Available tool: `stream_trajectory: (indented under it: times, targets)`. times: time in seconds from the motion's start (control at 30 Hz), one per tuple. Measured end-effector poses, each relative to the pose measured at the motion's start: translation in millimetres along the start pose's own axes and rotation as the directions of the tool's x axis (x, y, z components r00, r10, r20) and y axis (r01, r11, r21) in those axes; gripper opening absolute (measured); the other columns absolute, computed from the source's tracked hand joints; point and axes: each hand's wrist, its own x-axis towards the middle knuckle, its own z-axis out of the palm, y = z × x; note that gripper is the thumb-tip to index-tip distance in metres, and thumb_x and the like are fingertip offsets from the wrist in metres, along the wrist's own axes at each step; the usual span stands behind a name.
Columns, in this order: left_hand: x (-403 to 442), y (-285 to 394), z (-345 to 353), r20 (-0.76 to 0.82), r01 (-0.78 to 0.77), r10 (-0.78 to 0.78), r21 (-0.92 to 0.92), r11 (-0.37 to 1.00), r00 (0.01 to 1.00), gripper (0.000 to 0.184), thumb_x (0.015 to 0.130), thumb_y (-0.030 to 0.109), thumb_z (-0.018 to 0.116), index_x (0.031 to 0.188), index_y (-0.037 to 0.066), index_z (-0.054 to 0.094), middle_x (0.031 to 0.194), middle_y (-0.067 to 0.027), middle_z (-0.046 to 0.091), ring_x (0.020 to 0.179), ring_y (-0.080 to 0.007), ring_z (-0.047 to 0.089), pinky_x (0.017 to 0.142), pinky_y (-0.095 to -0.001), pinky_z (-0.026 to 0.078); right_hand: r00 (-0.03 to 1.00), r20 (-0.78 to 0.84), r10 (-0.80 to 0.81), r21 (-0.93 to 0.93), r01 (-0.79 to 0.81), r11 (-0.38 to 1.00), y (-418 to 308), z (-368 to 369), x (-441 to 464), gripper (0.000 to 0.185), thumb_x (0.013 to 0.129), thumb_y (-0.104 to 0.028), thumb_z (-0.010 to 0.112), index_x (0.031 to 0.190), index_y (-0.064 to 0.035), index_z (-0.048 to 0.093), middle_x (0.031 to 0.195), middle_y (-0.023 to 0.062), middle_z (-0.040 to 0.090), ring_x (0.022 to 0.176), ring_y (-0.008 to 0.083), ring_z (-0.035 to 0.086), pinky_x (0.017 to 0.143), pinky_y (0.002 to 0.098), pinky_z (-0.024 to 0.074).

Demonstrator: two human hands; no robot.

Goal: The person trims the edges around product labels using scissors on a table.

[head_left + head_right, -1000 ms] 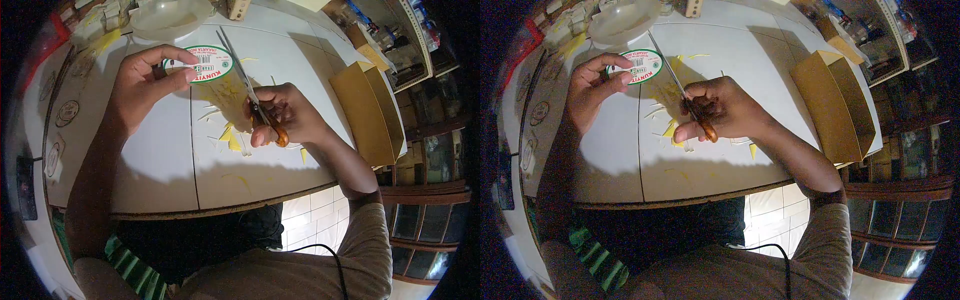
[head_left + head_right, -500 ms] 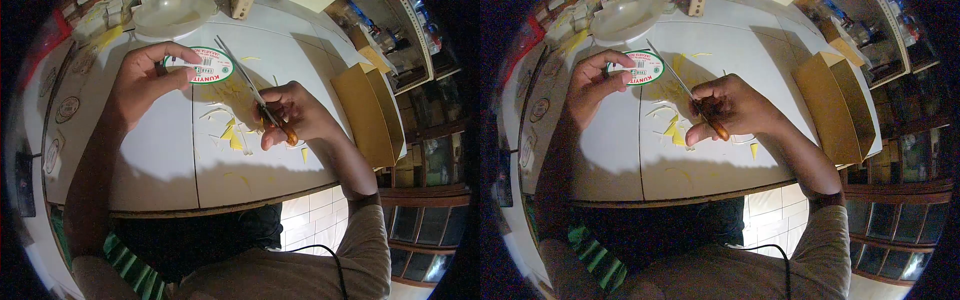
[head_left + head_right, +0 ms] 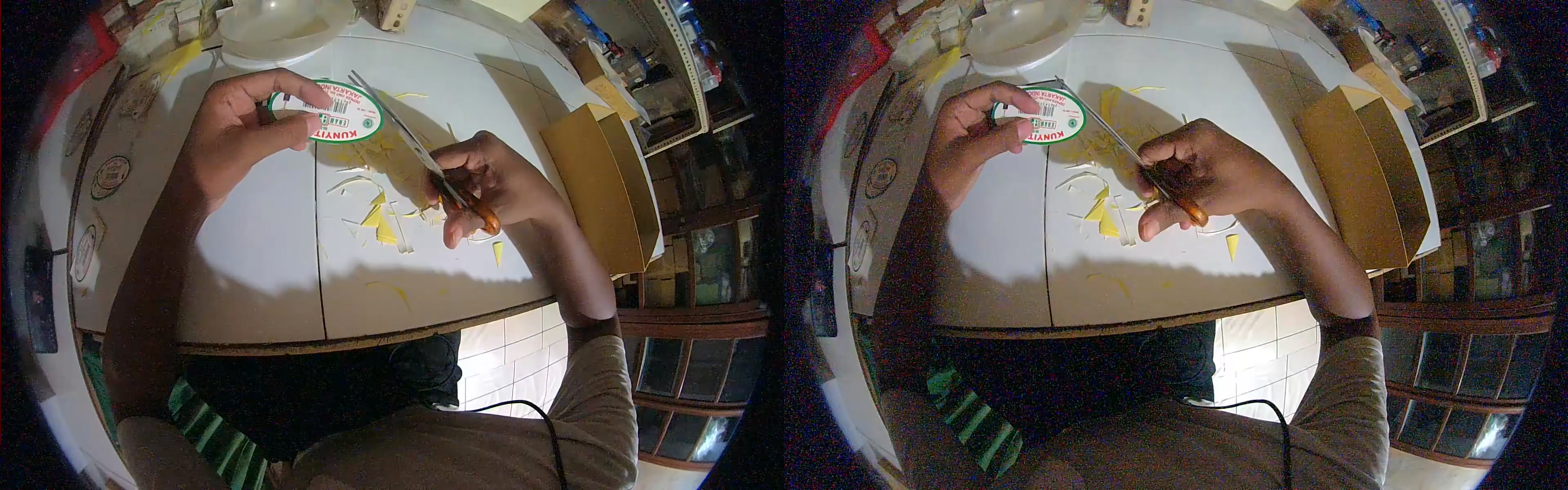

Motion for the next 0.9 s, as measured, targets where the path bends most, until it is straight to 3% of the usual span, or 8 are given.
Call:
stream_trajectory:
  times: [0.13,0.2,0.3,0.43,0.53,0.6,0.83,0.9]
  targets:
    - [-0.1,-0.3,-0.3,0.002,-0.012,0.012,0.005,1.0,1.0,0.021,0.078,0.012,0.067,0.097,0.002,0.063,0.097,-0.0046,0.063,0.072,-0.0067,0.052,0.063,-0.0199,0.042,1.0,0.009,0.019,-0.008,-0.019,1.0,-1.9,-1.5,-0.5,0.052,0.053,-0.028,0.092,0.081,0.0002,0.059,0.06,-0.0013,0.055,0.054,0.0027,0.049,0.048,0.019,0.0361]
    - [0.2,-1.7,-0.9,0.022,-0.04,0.04,-0.008,0.999,0.999,0.021,0.078,0.011,0.067,0.097,0.002,0.063,0.098,-0.0048,0.063,0.073,-0.0068,0.053,0.063,-0.02,0.042,0.978,0.044,-0.203,-0.058,0.205,0.977,3.3,-2.3,0.7,0.036,0.066,-0.022,0.085,0.076,-0.0042,0.055,0.05,-0.0012,0.052,0.045,0.0038,0.05,0.041,0.0218,0.0341]
    - [-0.6,2.5,-0.6,0.027,-0.045,0.046,-0.045,0.998,0.999,0.018,0.08,0.001,0.062,0.098,0.0,0.065,0.097,-0.0062,0.065,0.077,-0.0074,0.058,0.069,-0.0207,0.048,0.994,0.056,-0.094,-0.014,0.095,0.995,0.6,-4.4,-1.4,0.037,0.065,-0.021,0.085,0.075,-0.0038,0.055,0.051,-0.0011,0.051,0.044,0.0034,0.049,0.041,0.0214,0.0335]
    - [0.2,0.2,-0.3,0.029,-0.034,0.036,-0.046,0.998,0.999,0.018,0.08,0.001,0.062,0.098,0.001,0.065,0.095,-0.0055,0.065,0.075,-0.0069,0.057,0.068,-0.0201,0.047,0.988,0.062,-0.14,-0.034,0.143,0.989,4.7,-7.7,-1.9,0.037,0.065,-0.02,0.086,0.076,-0.0034,0.054,0.051,-0.0011,0.051,0.044,0.0032,0.049,0.04,0.0208,0.0325]
    - [0.6,-2.9,-1.6,0.039,0.029,-0.029,0.0,1.0,0.999,0.019,0.078,0.009,0.066,0.095,0.002,0.063,0.099,-0.0057,0.063,0.074,-0.0073,0.055,0.063,-0.0203,0.044,0.994,0.076,-0.081,-0.043,0.084,0.996,2.0,-10.2,-3.1,0.038,0.065,-0.021,0.086,0.076,-0.0035,0.055,0.05,-0.0013,0.05,0.044,0.0037,0.048,0.042,0.0213,0.0331]
    - [0.4,-3.1,-1.5,0.04,0.031,-0.031,-0.004,0.999,0.999,0.018,0.078,0.008,0.066,0.095,0.003,0.063,0.099,-0.0057,0.063,0.073,-0.0073,0.055,0.063,-0.0206,0.045,0.994,0.099,-0.042,-0.115,0.054,0.992,0.1,-13.2,-2.5,0.051,0.053,-0.025,0.092,0.08,0.0006,0.057,0.058,-0.0026,0.053,0.053,0.0015,0.046,0.046,0.0198,0.0343]
    - [0.5,-0.4,-1.7,0.062,0.013,-0.013,0.0,1.0,0.998,0.017,0.078,0.008,0.065,0.094,0.003,0.063,0.098,-0.0056,0.063,0.073,-0.0069,0.054,0.063,-0.0205,0.045,0.999,0.035,-0.015,-0.24,0.023,0.971,4.3,-15.1,-3.5,0.052,0.055,-0.027,0.091,0.082,0.0009,0.058,0.058,-0.0027,0.053,0.05,0.0032,0.048,0.046,0.0191,0.0365]
    - [-0.7,2.4,-1.6,0.057,0.048,-0.049,0.023,0.999,0.997,0.016,0.078,0.008,0.065,0.094,0.003,0.063,0.098,-0.0054,0.063,0.075,-0.0071,0.055,0.064,-0.021,0.046,0.999,-0.049,-0.024,0.182,0.032,0.983,11.0,-11.5,-1.1,0.052,0.059,-0.028,0.089,0.089,0.0023,0.059,0.061,-0.0001,0.058,0.053,0.0072,0.056,0.049,0.0187,0.0435]
